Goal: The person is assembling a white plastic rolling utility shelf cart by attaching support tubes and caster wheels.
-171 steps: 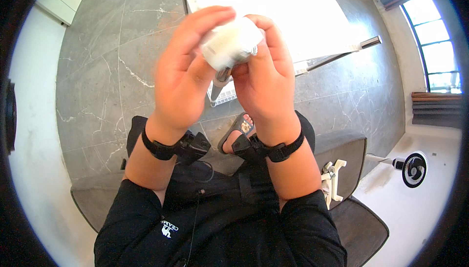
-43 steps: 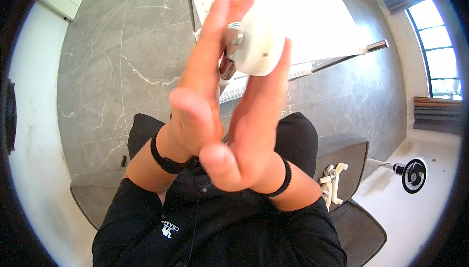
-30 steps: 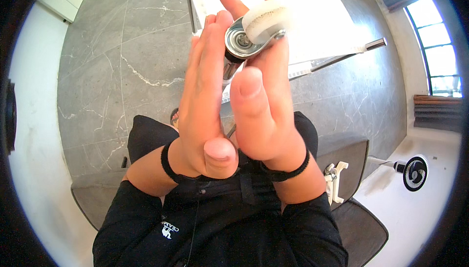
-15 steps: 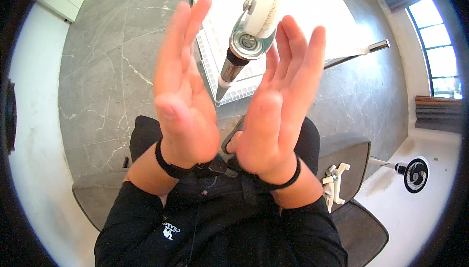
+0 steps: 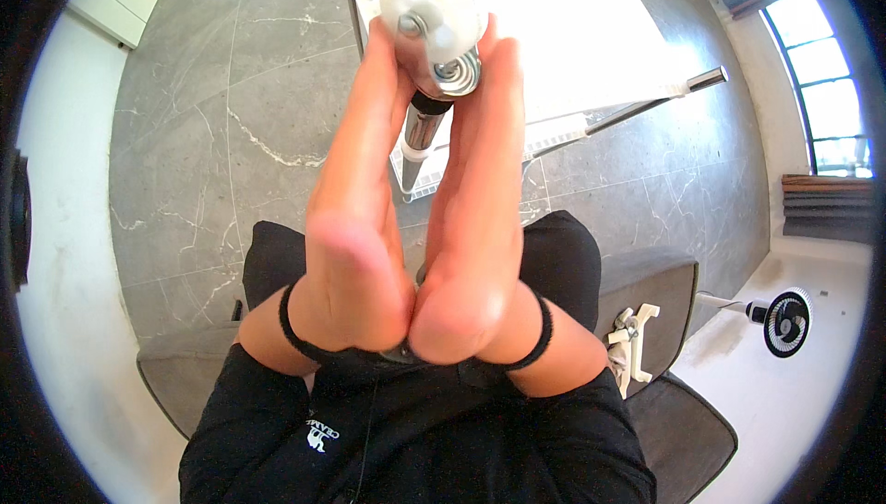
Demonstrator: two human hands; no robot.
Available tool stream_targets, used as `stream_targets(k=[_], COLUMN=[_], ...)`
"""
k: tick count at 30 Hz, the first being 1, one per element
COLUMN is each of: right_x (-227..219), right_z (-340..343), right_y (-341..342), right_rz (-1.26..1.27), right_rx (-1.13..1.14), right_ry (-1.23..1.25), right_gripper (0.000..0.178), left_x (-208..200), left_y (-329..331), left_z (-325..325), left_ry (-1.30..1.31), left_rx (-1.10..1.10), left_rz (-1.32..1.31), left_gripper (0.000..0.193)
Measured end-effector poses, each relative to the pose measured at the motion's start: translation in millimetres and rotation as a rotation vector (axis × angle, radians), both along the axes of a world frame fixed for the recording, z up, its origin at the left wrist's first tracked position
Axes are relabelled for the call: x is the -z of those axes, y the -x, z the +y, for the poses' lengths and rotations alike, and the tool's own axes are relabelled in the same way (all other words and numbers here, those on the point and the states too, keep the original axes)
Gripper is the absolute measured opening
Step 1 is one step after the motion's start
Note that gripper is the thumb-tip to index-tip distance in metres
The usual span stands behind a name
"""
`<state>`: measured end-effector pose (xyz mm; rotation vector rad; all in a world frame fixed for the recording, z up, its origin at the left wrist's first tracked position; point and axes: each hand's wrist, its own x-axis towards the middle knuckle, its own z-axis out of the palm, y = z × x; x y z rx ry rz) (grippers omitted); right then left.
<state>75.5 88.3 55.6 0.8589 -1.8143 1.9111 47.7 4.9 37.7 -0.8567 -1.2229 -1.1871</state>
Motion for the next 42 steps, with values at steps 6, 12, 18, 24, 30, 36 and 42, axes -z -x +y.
stream_targets(k=[6, 12, 18, 24, 30, 36, 42], right_x=[-7, -2, 11, 18, -33, -26, -25], right_z=[-8, -3, -10, -6, -13, -9, -6], right_y=[8, 4, -25, 6, -3, 10, 8], right_rz=[-0.257, -0.067, 0.099, 0.310, -0.193, -0.276, -0.342], right_rx=[-0.118, 0.155, 0.114, -0.114, 0.095, -0.245, 0.170], right_ry=[0.278, 0.022, -0.083, 0.031, 0.040, 0.639, 0.035], right_gripper=[0.117, 0.119, 0.121, 0.123, 0.128, 0.119, 0.119], left_x=[8, 9, -5, -12, -26, 9, 21], left_y=[-48, -30, -9, -28, -37, -44, -26], left_z=[-13, -20, -21, -7, -14, -5, -18], left_ry=[0.129, 0.039, -0.105, -0.101, 0.091, 0.131, 0.143], left_rx=[0.348, 0.280, 0.710, 0.551, 0.332, 0.176, 0.158], left_rz=[-0.722, -0.718, -0.724, -0.794, -0.770, -0.608, -0.539], left_gripper=[0.110, 0.105, 0.087, 0.098, 0.099, 0.098, 0.091])
